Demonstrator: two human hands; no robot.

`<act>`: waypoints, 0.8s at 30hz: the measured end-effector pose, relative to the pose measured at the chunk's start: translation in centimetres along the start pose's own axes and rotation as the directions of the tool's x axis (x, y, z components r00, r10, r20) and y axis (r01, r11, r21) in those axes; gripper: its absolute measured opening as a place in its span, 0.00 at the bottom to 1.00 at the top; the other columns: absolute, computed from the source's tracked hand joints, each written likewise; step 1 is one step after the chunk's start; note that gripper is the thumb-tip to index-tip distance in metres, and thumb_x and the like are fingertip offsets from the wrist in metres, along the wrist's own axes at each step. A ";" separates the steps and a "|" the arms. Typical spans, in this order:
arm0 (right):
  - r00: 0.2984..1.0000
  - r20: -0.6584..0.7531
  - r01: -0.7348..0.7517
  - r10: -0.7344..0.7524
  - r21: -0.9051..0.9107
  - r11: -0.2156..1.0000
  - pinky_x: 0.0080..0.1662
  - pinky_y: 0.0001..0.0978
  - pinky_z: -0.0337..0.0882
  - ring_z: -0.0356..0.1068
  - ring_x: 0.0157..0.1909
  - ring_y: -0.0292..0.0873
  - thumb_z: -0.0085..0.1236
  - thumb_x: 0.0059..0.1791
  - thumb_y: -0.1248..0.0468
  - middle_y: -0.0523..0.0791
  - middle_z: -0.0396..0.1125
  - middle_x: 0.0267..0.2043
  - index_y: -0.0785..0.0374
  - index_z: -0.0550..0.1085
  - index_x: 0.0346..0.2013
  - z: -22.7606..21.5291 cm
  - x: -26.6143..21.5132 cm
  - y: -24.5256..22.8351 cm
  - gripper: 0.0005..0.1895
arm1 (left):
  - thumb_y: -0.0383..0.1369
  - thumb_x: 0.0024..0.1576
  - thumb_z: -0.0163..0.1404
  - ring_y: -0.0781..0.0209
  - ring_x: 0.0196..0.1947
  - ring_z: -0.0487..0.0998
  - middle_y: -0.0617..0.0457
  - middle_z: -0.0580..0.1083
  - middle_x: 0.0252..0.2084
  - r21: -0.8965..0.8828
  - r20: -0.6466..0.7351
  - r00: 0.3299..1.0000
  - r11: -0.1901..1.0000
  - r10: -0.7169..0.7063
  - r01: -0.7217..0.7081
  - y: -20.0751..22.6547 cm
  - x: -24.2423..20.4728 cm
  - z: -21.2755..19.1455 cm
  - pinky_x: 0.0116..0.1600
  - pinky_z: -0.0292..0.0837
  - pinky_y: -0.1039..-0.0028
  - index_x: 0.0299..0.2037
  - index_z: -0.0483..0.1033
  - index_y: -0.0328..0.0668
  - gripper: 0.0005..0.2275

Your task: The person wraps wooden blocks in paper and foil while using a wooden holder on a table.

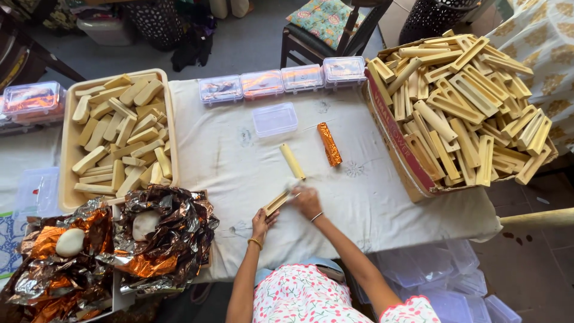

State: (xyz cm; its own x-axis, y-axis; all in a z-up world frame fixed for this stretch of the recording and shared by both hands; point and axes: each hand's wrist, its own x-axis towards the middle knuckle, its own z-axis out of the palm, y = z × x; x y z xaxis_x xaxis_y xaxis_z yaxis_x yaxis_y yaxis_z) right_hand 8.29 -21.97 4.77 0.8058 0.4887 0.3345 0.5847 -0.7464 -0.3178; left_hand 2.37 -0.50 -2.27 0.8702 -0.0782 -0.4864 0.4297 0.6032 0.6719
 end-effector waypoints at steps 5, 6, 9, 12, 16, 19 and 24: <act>0.973 -0.019 -0.229 0.231 0.077 0.970 0.51 0.48 0.68 0.70 0.52 0.50 0.62 0.49 0.53 0.43 0.76 0.47 0.57 0.79 0.46 -0.6 1.1 -2.4 0.16 | 0.44 0.66 0.39 0.52 0.50 0.83 0.43 0.77 0.53 -0.040 0.055 0.998 0.999 -0.012 0.014 0.8 -0.3 0.2 0.47 0.82 0.69 0.61 0.68 0.42 0.19; 0.976 0.024 -0.220 0.218 0.105 0.970 0.50 0.45 0.71 0.71 0.49 0.51 0.64 0.46 0.49 0.46 0.75 0.47 0.59 0.77 0.45 0.1 1.2 -3.4 0.20 | 0.43 0.66 0.38 0.55 0.48 0.84 0.45 0.78 0.52 -0.064 0.051 0.998 0.997 -0.029 0.032 0.8 -0.1 0.3 0.46 0.82 0.68 0.60 0.68 0.42 0.19; 0.990 0.099 -0.119 0.095 0.273 0.955 0.51 0.45 0.73 0.71 0.49 0.55 0.65 0.46 0.46 0.51 0.73 0.47 0.57 0.74 0.54 1.6 1.2 -8.2 0.27 | 0.43 0.69 0.40 0.56 0.40 0.81 0.47 0.75 0.43 -0.078 -0.001 1.000 0.997 -0.005 0.005 -0.7 0.9 -0.8 0.44 0.82 0.66 0.61 0.67 0.42 0.17; 0.987 0.161 -0.077 0.026 0.316 0.946 0.48 0.47 0.74 0.72 0.51 0.57 0.63 0.47 0.44 0.54 0.72 0.49 0.56 0.69 0.60 -1.3 2.1 -10.7 0.32 | 0.31 0.66 0.45 0.61 0.47 0.83 0.51 0.77 0.51 -0.067 -0.003 0.992 0.990 0.127 -0.127 1.7 -1.1 1.1 0.52 0.81 0.67 0.62 0.68 0.36 0.16; 0.916 0.272 -0.349 0.295 0.177 0.920 0.44 0.47 0.76 0.77 0.45 0.53 0.53 0.52 0.41 0.47 0.76 0.47 0.53 0.63 0.66 3.2 0.1 -2.9 0.33 | 0.35 0.70 0.43 0.57 0.39 0.75 0.45 0.76 0.48 0.074 -0.044 0.993 0.991 0.112 -0.109 1.4 -0.8 1.0 0.40 0.71 0.67 0.65 0.71 0.37 0.17; 0.874 0.223 -0.440 0.432 -0.014 0.898 0.40 0.49 0.76 0.77 0.39 0.55 0.52 0.52 0.38 0.49 0.76 0.45 0.50 0.65 0.63 2.6 -0.2 0.2 0.31 | 0.41 0.67 0.40 0.55 0.49 0.84 0.47 0.78 0.53 -0.099 -0.024 0.999 0.994 -0.038 0.036 1.1 -1.0 0.6 0.49 0.82 0.69 0.60 0.67 0.43 0.16; 0.882 0.291 -0.410 0.372 0.081 0.909 0.39 0.50 0.76 0.76 0.37 0.58 0.52 0.52 0.39 0.55 0.74 0.40 0.57 0.51 0.74 1.8 1.3 -6.6 0.43 | 0.34 0.67 0.40 0.59 0.40 0.81 0.48 0.78 0.49 -0.046 -0.020 0.999 0.998 0.049 -0.050 -0.7 0.7 -0.9 0.40 0.77 0.71 0.64 0.68 0.47 0.16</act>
State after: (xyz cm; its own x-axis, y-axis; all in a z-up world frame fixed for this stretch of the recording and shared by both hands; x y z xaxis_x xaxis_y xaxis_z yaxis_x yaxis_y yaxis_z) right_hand 5.69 -15.58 5.75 0.9551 0.2850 -0.0816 0.2087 -0.8417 -0.4979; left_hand 2.45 -0.25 -3.64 0.8852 -0.0330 -0.4641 0.3745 0.6423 0.6687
